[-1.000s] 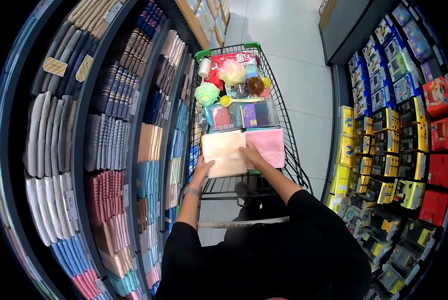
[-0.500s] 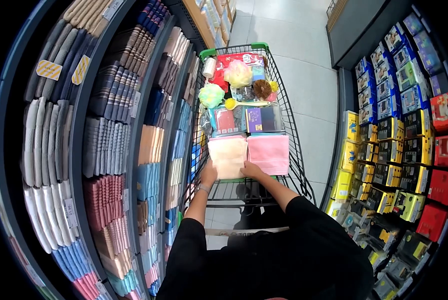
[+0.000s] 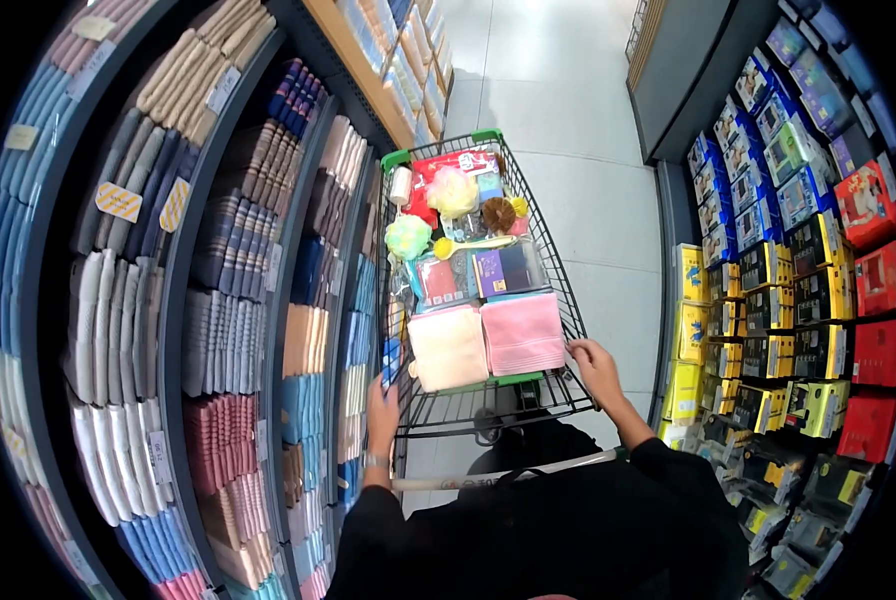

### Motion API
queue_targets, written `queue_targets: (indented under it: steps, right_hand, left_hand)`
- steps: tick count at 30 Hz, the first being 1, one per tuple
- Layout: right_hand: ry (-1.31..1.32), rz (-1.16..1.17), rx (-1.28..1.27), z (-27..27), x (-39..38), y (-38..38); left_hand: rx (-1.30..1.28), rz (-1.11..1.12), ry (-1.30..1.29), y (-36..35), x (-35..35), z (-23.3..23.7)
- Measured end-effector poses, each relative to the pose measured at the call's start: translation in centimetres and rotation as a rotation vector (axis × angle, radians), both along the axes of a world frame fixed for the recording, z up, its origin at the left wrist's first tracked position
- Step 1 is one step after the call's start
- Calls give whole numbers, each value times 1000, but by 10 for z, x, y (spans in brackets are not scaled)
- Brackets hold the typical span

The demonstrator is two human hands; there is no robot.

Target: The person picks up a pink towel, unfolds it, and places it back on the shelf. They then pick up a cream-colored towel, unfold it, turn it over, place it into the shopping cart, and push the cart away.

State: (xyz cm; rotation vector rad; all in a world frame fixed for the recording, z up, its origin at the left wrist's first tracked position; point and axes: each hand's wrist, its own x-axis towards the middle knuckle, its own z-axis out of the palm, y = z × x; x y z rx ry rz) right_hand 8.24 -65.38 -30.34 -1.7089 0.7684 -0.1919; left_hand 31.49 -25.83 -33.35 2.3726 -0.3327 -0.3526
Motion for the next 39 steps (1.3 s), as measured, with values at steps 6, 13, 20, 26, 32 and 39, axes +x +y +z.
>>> queue_targets:
  steps: [6,13,20,26,32,39]
  right_hand:
    - [122,-116,-786,4,-41,-22]
    - [380,159,-485,-19,-58,-63]
    - [297,129,-479,-19,-67,-73]
    - [310,95,-464,-14,-74,-86]
    - [291,67,-509,-19,-77,-103]
    - [236,7,-532,-25,-73,-127]
  left_hand:
    - [391,134,307,39,-16,31]
    - [599,-88,-31,6,2,8]
    - [611,-3,38,-32,-1,41]
    - [546,-46,-124,-43,11,20]
    - [528,-42,-113,-62,26,7]
    - [542,-27,-71,-97,48,3]
